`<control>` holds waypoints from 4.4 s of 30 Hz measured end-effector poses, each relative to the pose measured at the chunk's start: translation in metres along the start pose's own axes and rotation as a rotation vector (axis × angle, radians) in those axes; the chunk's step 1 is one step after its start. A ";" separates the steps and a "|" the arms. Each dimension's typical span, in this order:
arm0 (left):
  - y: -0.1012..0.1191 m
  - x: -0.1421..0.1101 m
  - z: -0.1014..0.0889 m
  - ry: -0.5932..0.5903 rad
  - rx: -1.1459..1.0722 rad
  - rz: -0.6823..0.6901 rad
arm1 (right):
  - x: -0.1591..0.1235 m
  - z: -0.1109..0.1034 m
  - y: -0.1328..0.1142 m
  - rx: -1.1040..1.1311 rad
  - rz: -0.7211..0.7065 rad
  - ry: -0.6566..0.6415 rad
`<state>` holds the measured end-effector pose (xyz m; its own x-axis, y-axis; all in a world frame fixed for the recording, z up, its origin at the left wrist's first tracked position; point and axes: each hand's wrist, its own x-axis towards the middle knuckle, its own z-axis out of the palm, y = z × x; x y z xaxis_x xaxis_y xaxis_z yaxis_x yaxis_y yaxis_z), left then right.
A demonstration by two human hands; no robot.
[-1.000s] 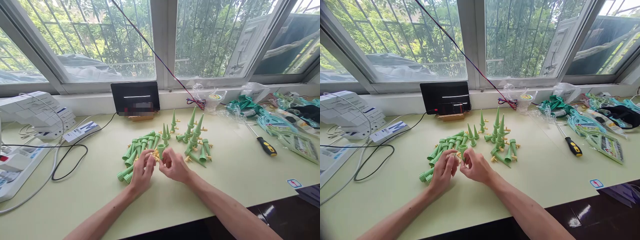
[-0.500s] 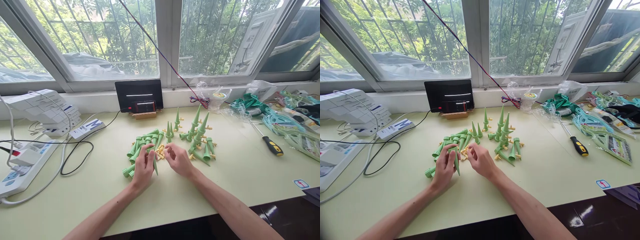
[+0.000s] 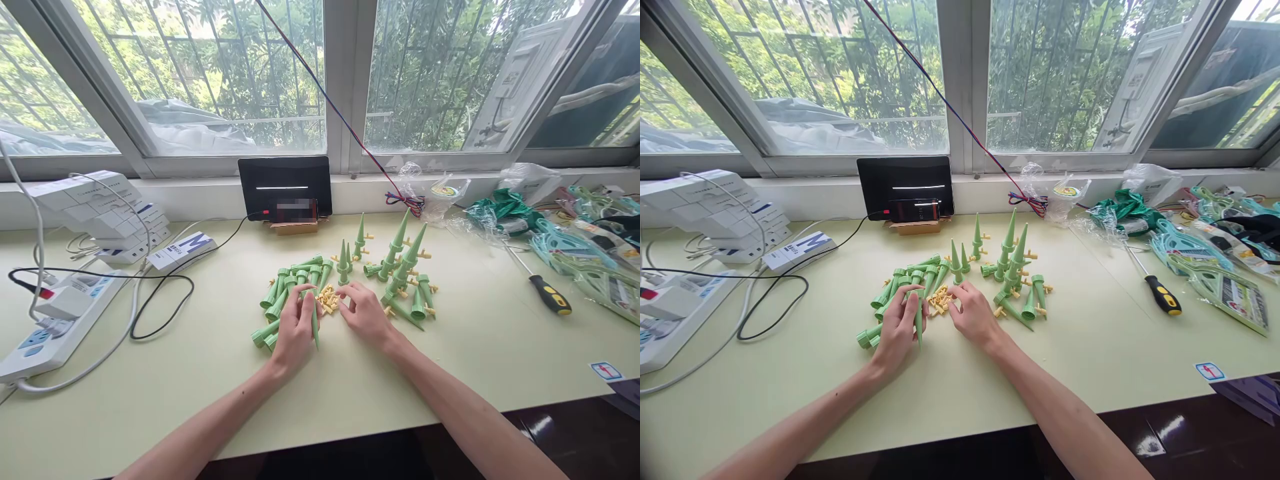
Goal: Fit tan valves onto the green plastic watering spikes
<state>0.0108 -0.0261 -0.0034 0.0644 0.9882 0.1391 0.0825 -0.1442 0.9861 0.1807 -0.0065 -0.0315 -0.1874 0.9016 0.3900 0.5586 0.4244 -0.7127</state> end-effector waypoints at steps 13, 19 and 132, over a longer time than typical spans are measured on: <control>0.000 0.005 0.001 0.028 -0.082 -0.070 | -0.007 -0.007 -0.011 -0.051 -0.057 -0.004; -0.001 0.004 0.002 0.060 -0.126 -0.073 | -0.007 -0.003 -0.008 -0.049 -0.014 -0.030; -0.003 0.008 -0.001 -0.047 -0.397 -0.215 | -0.011 -0.007 -0.029 0.284 -0.164 0.161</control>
<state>0.0106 -0.0174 -0.0053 0.1330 0.9888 -0.0675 -0.2884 0.1038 0.9519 0.1721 -0.0294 -0.0107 -0.1139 0.8042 0.5834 0.2808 0.5893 -0.7575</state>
